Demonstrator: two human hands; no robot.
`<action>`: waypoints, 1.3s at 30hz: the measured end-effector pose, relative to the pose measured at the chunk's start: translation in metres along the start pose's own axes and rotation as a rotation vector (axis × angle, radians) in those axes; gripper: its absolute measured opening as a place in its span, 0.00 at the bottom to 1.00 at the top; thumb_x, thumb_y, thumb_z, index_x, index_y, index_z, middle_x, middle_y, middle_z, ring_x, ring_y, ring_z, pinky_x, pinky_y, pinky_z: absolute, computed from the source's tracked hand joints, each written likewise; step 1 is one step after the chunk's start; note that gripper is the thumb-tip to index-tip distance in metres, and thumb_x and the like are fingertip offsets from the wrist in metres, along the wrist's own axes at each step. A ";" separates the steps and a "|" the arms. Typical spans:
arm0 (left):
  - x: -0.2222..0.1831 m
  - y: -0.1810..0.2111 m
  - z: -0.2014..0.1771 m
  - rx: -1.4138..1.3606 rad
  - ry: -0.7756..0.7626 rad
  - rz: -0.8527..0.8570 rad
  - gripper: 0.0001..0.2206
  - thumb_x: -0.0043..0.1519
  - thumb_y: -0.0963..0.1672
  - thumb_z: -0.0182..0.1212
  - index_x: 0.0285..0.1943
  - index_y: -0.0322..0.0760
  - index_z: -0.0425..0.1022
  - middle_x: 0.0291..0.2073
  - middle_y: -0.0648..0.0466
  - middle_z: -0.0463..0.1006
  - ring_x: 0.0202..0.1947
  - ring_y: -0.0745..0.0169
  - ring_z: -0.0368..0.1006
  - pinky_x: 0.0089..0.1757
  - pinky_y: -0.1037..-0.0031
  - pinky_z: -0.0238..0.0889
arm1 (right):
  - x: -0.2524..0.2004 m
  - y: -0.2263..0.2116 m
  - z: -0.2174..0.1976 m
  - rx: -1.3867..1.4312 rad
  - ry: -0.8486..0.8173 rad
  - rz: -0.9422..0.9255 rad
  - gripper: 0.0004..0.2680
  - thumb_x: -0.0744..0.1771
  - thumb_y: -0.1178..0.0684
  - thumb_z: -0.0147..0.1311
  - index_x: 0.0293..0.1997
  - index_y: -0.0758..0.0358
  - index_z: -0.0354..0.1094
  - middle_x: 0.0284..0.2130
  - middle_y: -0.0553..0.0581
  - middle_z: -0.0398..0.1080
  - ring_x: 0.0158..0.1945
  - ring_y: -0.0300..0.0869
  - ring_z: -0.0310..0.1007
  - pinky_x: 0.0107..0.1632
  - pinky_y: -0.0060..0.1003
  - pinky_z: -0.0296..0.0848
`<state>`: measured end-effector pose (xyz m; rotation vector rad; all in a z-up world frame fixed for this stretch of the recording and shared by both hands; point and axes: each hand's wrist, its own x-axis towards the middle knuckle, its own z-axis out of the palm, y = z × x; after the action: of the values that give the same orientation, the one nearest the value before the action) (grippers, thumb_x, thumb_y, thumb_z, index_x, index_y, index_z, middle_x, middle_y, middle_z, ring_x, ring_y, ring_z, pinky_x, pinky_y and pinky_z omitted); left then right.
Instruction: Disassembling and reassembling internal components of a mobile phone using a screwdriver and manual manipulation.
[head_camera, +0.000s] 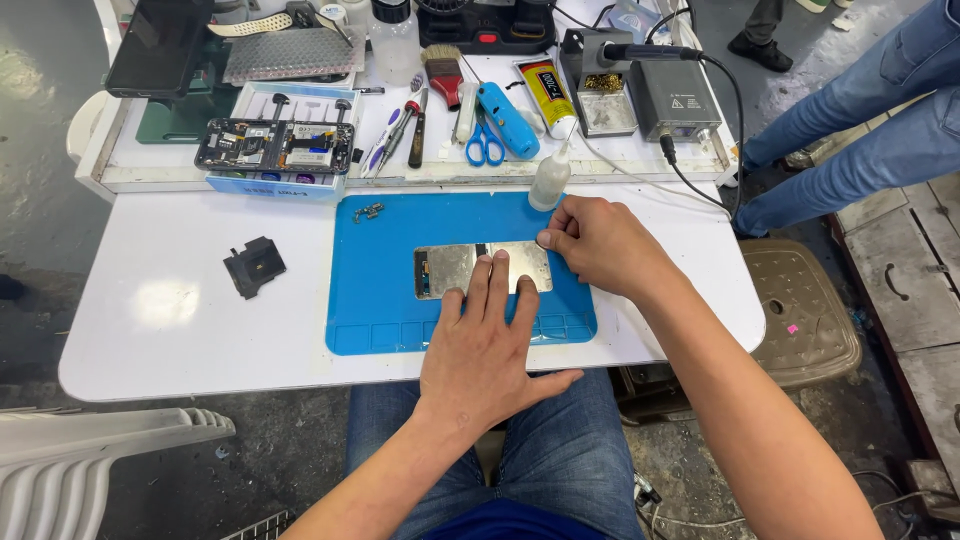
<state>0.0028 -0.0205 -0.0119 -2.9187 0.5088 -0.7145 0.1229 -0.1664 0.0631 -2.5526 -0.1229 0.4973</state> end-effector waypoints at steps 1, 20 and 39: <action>-0.001 0.000 -0.001 0.001 0.001 -0.001 0.49 0.53 0.75 0.45 0.65 0.39 0.67 0.69 0.35 0.66 0.68 0.41 0.64 0.51 0.58 0.62 | 0.000 0.002 0.001 -0.001 0.000 -0.002 0.07 0.70 0.48 0.54 0.36 0.56 0.68 0.24 0.52 0.72 0.23 0.44 0.72 0.31 0.40 0.72; -0.001 -0.004 -0.005 -0.067 0.062 0.009 0.46 0.55 0.73 0.46 0.62 0.38 0.68 0.66 0.37 0.68 0.65 0.41 0.66 0.53 0.51 0.62 | -0.029 0.019 -0.002 0.185 0.113 -0.124 0.08 0.70 0.51 0.40 0.41 0.57 0.67 0.28 0.51 0.68 0.30 0.40 0.67 0.36 0.38 0.67; -0.001 -0.015 -0.015 -0.286 -0.139 0.041 0.44 0.56 0.68 0.50 0.68 0.35 0.67 0.65 0.30 0.66 0.69 0.35 0.59 0.57 0.52 0.49 | -0.080 0.039 0.003 -0.387 0.266 -0.296 0.08 0.68 0.56 0.51 0.45 0.68 0.75 0.33 0.65 0.75 0.33 0.53 0.80 0.35 0.43 0.78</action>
<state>-0.0003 -0.0062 0.0038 -3.1789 0.7068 -0.4628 0.0466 -0.2133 0.0663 -2.8754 -0.5361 0.0160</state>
